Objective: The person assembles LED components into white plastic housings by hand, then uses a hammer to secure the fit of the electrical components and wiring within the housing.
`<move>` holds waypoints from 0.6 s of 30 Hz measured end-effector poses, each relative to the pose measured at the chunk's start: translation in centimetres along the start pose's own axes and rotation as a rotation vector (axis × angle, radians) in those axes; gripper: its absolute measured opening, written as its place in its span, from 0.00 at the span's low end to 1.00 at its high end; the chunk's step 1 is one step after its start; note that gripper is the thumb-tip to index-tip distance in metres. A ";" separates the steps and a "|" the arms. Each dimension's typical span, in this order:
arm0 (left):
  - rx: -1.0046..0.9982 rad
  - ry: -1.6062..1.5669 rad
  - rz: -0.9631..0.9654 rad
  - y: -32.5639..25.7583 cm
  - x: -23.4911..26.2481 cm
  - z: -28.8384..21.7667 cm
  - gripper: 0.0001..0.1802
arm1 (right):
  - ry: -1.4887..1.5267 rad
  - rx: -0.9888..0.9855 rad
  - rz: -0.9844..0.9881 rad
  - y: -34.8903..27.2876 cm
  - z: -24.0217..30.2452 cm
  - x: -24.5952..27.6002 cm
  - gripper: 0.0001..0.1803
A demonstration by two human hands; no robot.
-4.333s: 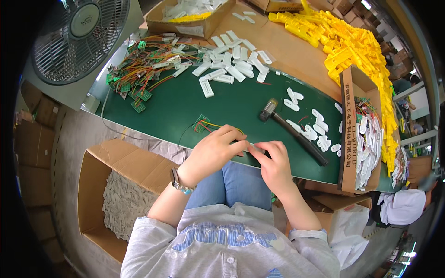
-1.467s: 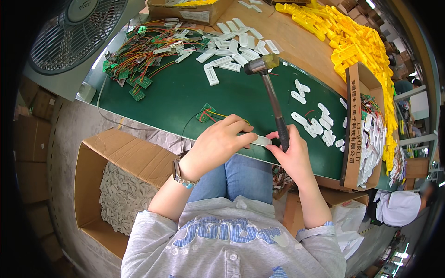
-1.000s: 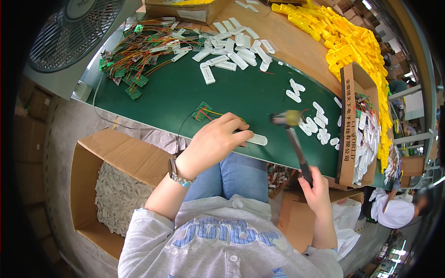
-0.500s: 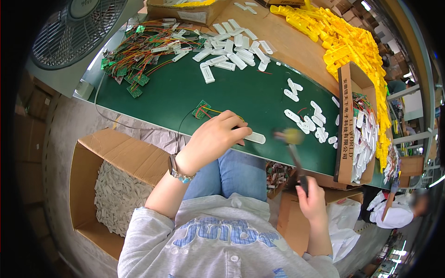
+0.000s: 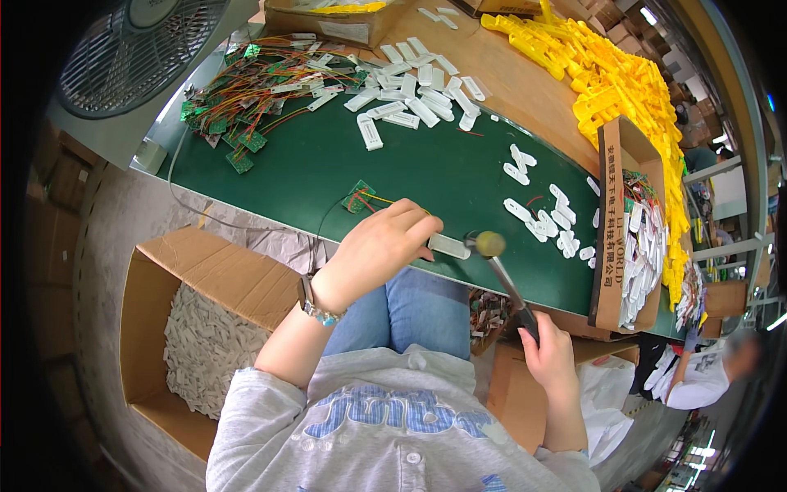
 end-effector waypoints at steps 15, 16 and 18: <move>0.178 -0.091 -0.015 -0.2 0.1 0.3 0.25 | 0.294 -0.135 0.000 2.2 1.2 -1.3 0.16; 0.177 -0.093 -0.013 -0.2 0.2 0.2 0.25 | 0.294 -0.137 0.000 2.2 0.8 -1.4 0.16; 0.213 -0.077 -0.003 -0.3 0.3 0.3 0.25 | 0.139 0.019 0.104 2.1 0.3 -2.1 0.17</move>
Point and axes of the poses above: each hand's wrist, its own y-axis towards the middle knuckle, its own x-axis out of the back of the hand, z = x × y, the point moved 3 cm from there along y, towards the middle knuckle, and after that the axes turned 9 degrees about -z, right-handed, at the moved point
